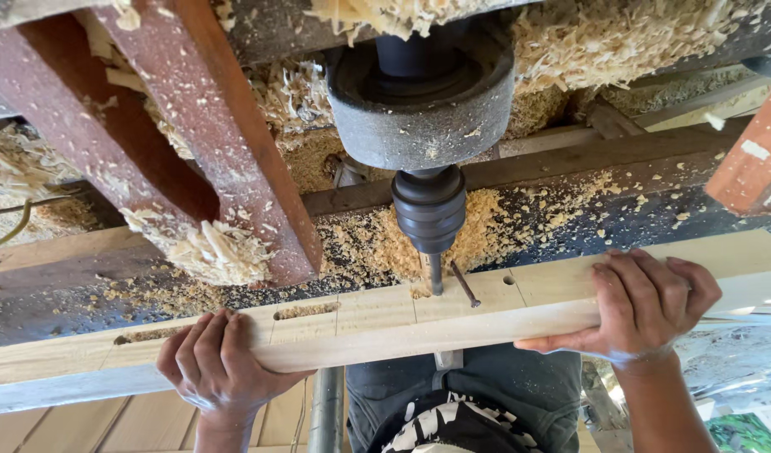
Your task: The person uses a drill press to bore elongated holes into a rectangular wooden plank. They hold the plank steady with both hands, aligning it with pencil marks, and feed it under the spinning drill bit to create the slots. After completing the first plank, they place it aside and retrieve another plank to repeat the process.
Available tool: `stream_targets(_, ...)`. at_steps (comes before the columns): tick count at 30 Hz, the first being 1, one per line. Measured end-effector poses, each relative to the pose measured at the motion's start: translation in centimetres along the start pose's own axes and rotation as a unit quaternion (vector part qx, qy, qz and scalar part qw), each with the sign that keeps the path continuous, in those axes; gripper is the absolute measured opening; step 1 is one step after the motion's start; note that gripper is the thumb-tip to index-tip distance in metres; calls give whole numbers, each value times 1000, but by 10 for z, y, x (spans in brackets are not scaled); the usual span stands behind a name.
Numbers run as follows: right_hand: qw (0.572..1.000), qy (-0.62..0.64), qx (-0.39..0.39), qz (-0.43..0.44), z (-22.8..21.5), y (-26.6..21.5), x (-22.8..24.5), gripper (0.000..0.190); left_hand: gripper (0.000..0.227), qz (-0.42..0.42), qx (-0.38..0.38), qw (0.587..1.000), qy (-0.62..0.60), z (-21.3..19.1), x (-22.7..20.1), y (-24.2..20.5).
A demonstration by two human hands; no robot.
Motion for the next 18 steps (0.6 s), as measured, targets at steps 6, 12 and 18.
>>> stream_targets(6,1000,-5,-12,-14,-3,3,-3,95,94,6,-11,1000,2,-2,3,1)
stream_targets(12,984,-66,-143,-84,12,-15,-11,98,91,10,-59,998,0,7,12,-7)
stream_targets(18,989,-69,-43,-120,6,-29,-3,99,91,10,-75,997,9,6,13,-22)
Point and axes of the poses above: each hand's wrist, its own y-axis towards the middle knuckle, its own z-axis out of the palm, x = y × z, the point moved 6 cm from there along y, towards the middle knuckle, and after that the axes turned 14 degrees about -z, right-handed, at the moved point
